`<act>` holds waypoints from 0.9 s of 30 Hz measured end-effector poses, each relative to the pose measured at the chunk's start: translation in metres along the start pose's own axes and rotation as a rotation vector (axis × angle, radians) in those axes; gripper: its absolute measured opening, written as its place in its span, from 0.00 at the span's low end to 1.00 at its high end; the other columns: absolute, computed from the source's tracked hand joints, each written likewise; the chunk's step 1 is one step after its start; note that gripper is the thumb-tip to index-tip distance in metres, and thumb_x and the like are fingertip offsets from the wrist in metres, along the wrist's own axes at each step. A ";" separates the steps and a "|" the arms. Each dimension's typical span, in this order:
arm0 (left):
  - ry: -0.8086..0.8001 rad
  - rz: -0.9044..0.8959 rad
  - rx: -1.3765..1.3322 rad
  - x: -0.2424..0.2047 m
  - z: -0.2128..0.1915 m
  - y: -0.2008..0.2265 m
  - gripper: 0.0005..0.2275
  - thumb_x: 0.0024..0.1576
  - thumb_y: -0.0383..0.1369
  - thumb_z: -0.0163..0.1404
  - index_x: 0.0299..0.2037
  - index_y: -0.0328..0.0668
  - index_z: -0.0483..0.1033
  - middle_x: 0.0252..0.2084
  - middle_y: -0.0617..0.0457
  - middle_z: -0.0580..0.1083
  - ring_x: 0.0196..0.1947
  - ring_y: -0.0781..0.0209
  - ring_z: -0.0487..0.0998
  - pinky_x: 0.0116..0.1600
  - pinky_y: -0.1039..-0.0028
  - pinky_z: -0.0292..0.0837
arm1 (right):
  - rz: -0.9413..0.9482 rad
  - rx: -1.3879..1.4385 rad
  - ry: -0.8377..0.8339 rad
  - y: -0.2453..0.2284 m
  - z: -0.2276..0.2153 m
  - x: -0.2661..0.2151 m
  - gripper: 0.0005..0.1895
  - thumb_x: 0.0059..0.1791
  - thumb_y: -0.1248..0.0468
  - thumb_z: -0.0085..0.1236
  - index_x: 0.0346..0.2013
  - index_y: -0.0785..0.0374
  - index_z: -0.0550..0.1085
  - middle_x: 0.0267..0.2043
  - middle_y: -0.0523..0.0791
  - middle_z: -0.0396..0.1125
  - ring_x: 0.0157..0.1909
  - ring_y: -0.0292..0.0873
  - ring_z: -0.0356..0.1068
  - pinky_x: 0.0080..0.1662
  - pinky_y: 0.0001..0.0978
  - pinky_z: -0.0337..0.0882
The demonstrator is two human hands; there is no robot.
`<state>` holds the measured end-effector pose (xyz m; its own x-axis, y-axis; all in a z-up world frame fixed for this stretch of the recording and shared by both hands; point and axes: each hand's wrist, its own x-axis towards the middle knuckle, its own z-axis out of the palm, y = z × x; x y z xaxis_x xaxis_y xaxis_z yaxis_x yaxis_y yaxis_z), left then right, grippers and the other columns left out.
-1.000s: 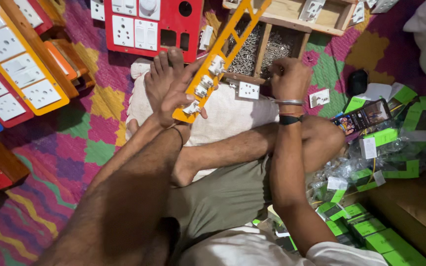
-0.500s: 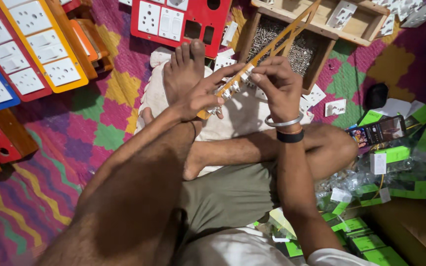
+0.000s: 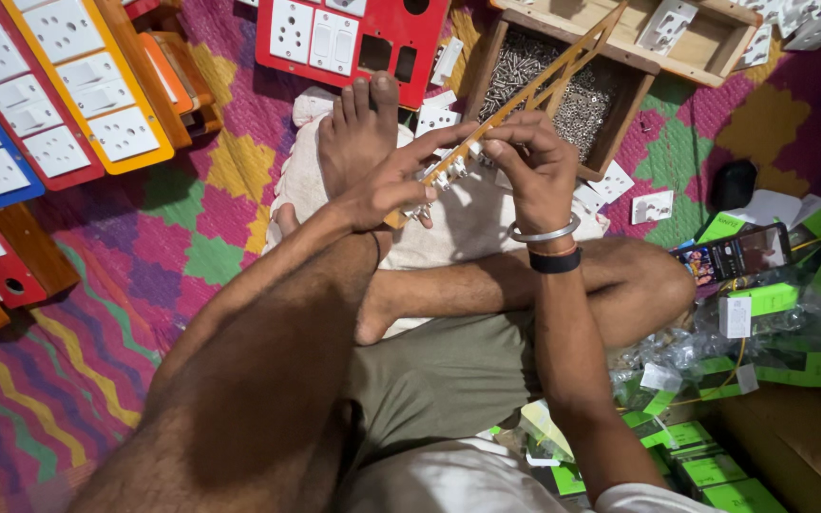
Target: The person sits on the floor and assembles electrical sockets into a yellow plastic frame. They insert white socket modules into the frame and secure them with screws using a screwdriver. The workspace is cluttered with electrical components and packaging.
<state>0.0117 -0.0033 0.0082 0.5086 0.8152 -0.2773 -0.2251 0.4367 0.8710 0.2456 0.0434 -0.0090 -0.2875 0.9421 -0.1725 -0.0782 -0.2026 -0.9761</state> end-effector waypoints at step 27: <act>0.393 -0.005 1.386 -0.015 0.006 0.019 0.37 0.48 0.58 0.56 0.72 0.87 0.57 0.51 0.41 0.62 0.55 0.41 0.62 0.55 0.53 0.61 | -0.179 -0.059 0.261 0.023 0.021 -0.001 0.05 0.56 0.70 0.60 0.42 0.66 0.72 0.38 0.41 0.68 0.38 0.33 0.66 0.41 0.24 0.69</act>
<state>0.0048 -0.0092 0.0316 0.1980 0.9646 -0.1743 0.8663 -0.0890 0.4915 0.2240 0.0319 -0.0288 -0.0187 0.9997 -0.0181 -0.0481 -0.0190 -0.9987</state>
